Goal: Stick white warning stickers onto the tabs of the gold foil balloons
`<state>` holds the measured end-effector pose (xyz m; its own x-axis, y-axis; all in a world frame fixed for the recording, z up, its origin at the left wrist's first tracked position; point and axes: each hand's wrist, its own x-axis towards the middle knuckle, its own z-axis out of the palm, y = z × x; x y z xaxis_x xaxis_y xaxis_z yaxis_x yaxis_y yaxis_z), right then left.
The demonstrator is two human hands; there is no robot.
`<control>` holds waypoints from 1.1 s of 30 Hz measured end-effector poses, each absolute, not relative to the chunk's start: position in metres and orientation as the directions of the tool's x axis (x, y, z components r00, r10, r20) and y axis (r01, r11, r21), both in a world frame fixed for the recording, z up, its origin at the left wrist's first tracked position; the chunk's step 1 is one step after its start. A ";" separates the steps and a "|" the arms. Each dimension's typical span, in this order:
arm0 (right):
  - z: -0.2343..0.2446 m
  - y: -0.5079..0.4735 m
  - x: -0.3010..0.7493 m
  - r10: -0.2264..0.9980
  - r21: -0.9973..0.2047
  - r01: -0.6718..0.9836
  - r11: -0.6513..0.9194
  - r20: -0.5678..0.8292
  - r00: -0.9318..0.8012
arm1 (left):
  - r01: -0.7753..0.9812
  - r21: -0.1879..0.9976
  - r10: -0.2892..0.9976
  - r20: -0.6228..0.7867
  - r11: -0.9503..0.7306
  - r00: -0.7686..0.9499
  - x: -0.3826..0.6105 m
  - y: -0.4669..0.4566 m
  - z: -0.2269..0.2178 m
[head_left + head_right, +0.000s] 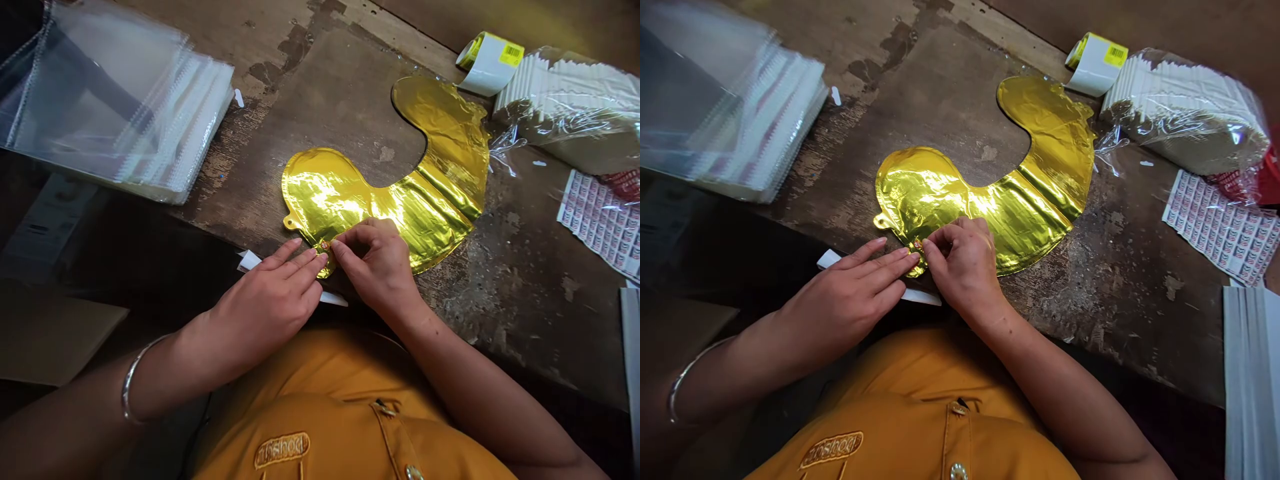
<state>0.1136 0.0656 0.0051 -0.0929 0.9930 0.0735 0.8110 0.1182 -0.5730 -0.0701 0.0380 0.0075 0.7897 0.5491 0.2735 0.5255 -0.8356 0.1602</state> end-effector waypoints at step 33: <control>0.021 0.087 0.145 0.942 -0.821 0.571 0.021 -0.175 -0.287 | 0.634 0.253 0.683 0.273 -0.730 0.677 -0.078 0.048 0.030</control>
<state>0.1454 0.0870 0.0207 -0.2871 0.9417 -0.1754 0.5707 0.0210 -0.8209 -0.0784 0.0481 0.0299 0.6775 0.6832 0.2725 0.6345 -0.7302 0.2534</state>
